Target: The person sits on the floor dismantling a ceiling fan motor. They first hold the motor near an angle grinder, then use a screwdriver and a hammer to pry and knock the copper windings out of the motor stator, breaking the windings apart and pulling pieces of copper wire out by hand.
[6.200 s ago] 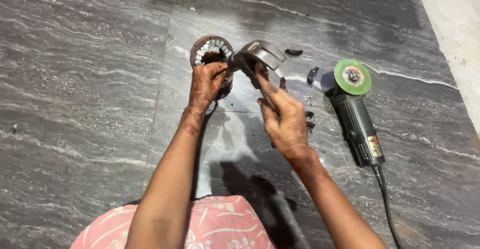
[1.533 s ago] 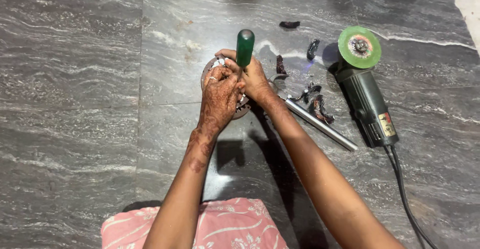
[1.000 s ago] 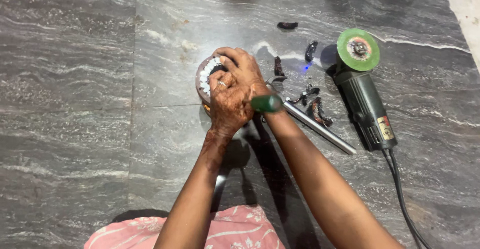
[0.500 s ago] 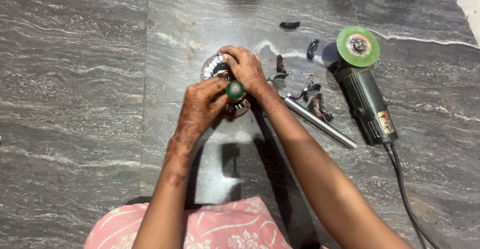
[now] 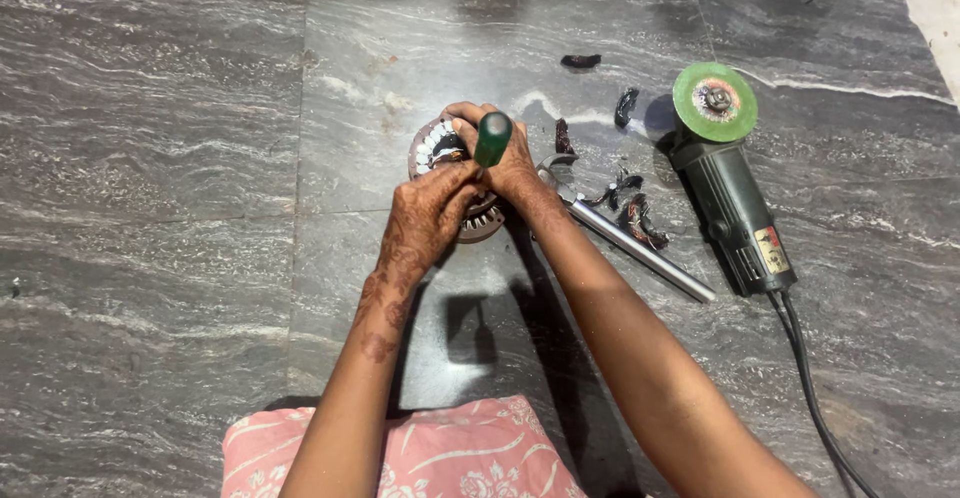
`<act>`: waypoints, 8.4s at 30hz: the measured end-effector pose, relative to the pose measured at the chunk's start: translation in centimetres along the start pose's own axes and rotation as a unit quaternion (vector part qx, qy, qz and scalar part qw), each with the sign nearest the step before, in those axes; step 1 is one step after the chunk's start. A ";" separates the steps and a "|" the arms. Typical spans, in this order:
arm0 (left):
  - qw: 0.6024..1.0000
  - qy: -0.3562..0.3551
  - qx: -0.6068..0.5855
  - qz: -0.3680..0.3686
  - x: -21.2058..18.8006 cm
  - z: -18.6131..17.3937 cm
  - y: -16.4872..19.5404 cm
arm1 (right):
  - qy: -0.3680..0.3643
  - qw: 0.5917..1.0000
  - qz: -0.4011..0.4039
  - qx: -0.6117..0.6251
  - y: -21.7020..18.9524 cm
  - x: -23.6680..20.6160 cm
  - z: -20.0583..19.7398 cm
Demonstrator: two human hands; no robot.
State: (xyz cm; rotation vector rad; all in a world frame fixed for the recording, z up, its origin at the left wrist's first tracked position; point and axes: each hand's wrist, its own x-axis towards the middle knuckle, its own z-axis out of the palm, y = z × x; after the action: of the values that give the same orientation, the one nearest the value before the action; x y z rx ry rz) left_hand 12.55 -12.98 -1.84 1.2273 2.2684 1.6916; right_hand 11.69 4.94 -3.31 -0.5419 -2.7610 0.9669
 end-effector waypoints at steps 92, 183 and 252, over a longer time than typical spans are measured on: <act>0.976 0.056 0.128 0.168 -3.6 3.3 -2.0 | -0.093 0.955 0.187 -0.210 13.1 -12.6 -5.6; 0.989 0.114 0.066 0.060 -2.5 2.4 0.6 | 0.201 0.956 -0.100 0.189 -8.4 -22.9 -17.3; 0.988 0.102 0.117 0.026 0.9 2.9 -2.8 | 0.266 0.946 -0.068 0.173 -1.4 -19.1 -10.0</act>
State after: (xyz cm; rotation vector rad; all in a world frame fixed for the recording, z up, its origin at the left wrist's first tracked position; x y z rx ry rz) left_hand 11.79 -10.39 -4.99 1.2122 2.6424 1.6780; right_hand 31.59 2.21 4.60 -0.4610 -2.0685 1.0540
